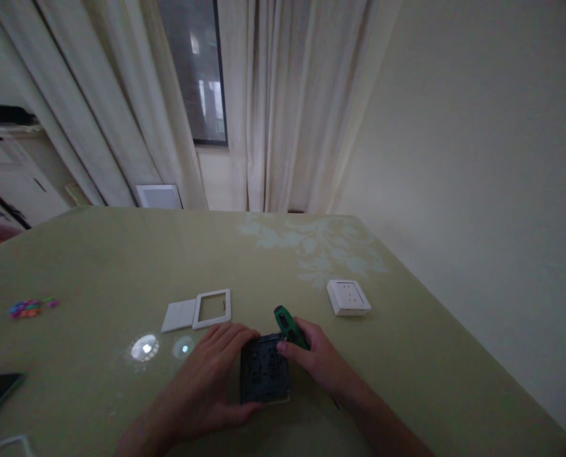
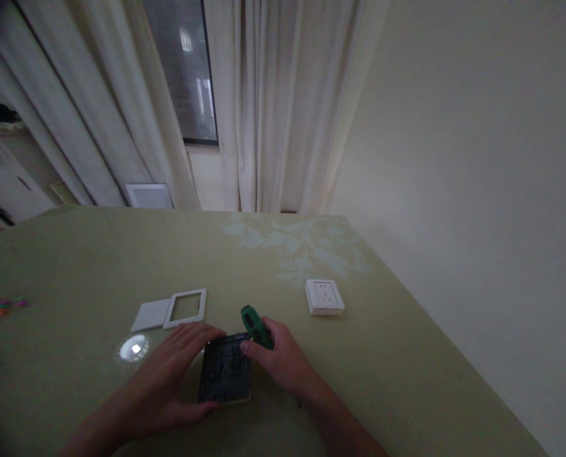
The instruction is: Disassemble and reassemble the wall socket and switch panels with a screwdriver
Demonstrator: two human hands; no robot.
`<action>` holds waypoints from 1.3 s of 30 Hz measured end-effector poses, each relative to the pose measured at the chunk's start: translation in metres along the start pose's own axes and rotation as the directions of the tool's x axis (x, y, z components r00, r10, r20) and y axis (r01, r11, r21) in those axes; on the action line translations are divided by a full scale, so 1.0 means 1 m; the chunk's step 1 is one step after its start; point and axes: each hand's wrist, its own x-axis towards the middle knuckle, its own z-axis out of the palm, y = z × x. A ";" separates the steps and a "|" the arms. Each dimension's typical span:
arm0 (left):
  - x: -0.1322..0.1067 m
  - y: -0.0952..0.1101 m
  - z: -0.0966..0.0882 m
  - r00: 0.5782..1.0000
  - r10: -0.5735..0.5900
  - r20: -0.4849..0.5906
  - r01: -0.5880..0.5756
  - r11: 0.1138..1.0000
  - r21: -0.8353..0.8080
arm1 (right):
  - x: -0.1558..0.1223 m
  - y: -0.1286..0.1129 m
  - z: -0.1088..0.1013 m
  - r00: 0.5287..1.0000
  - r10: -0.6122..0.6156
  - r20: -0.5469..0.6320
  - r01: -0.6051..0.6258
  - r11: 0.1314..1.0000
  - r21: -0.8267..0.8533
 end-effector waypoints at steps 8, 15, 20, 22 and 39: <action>0.001 -0.002 0.002 0.993 -0.066 0.101 0.077 0.991 -0.112 | 0.004 0.001 0.001 0.998 -0.050 -0.038 0.047 0.997 -0.063; 0.002 -0.002 0.000 0.973 -0.136 0.186 0.175 0.962 -0.210 | 0.005 0.001 0.001 0.991 -0.066 -0.116 0.048 0.986 -0.159; -0.001 -0.005 0.001 0.975 -0.140 0.175 0.181 0.953 -0.244 | 0.008 0.007 0.001 0.990 -0.073 -0.119 0.051 0.983 -0.174; -0.002 -0.006 0.002 0.974 -0.143 0.173 0.185 0.949 -0.254 | 0.008 0.010 0.001 0.991 -0.070 -0.112 0.050 0.983 -0.175; -0.006 -0.020 0.009 0.970 -0.225 0.095 0.244 0.921 -0.304 | 0.007 0.009 0.004 0.990 -0.091 -0.108 0.069 0.979 -0.190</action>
